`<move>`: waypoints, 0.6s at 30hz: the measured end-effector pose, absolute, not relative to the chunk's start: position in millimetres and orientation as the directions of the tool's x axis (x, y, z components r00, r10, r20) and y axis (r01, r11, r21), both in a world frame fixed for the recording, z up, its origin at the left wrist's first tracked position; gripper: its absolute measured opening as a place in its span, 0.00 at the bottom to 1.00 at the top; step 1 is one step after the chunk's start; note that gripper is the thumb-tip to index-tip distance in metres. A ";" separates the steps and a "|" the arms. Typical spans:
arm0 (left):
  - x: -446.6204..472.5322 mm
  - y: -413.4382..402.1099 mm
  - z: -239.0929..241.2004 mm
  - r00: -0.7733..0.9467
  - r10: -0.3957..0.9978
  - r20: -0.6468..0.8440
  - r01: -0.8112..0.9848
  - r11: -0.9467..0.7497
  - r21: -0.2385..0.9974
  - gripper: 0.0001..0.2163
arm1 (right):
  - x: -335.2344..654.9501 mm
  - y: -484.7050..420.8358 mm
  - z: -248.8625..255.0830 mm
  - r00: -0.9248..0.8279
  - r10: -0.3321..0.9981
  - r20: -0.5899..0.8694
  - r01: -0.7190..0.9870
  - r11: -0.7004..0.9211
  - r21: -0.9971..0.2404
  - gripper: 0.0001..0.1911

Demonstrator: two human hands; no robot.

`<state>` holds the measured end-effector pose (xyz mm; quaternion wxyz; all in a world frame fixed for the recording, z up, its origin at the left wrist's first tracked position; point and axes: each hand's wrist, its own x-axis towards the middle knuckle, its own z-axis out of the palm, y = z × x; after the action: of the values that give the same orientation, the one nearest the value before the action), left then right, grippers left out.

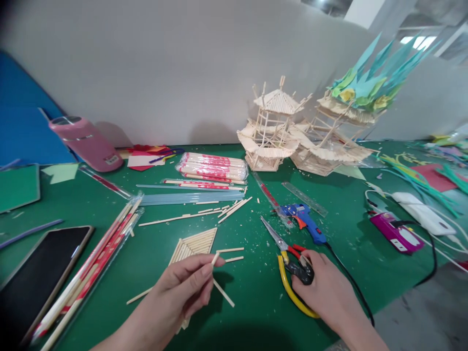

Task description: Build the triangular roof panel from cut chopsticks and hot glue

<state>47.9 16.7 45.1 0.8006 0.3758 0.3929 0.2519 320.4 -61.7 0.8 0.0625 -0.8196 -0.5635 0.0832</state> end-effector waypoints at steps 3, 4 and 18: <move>49.3 16.3 41.0 0.546 0.724 -0.423 -0.142 0.577 0.804 0.15 | 317.7 -60.3 10.4 0.379 0.922 -0.079 0.874 -0.385 -0.295 0.17; 49.5 16.0 39.6 0.540 0.729 -0.420 -0.141 0.571 0.809 0.15 | 315.3 -60.6 13.4 0.380 0.920 -0.090 0.841 -0.385 -0.380 0.18; 43.1 16.2 34.2 0.387 0.874 -0.294 -0.171 0.381 0.909 0.16 | 230.7 -53.9 28.5 0.096 0.921 -0.377 0.409 -0.382 -0.829 0.26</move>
<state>43.1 16.2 34.2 0.7185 0.4211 0.4174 0.3636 230.7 -53.9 28.5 0.2742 -0.6877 -0.4837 0.4667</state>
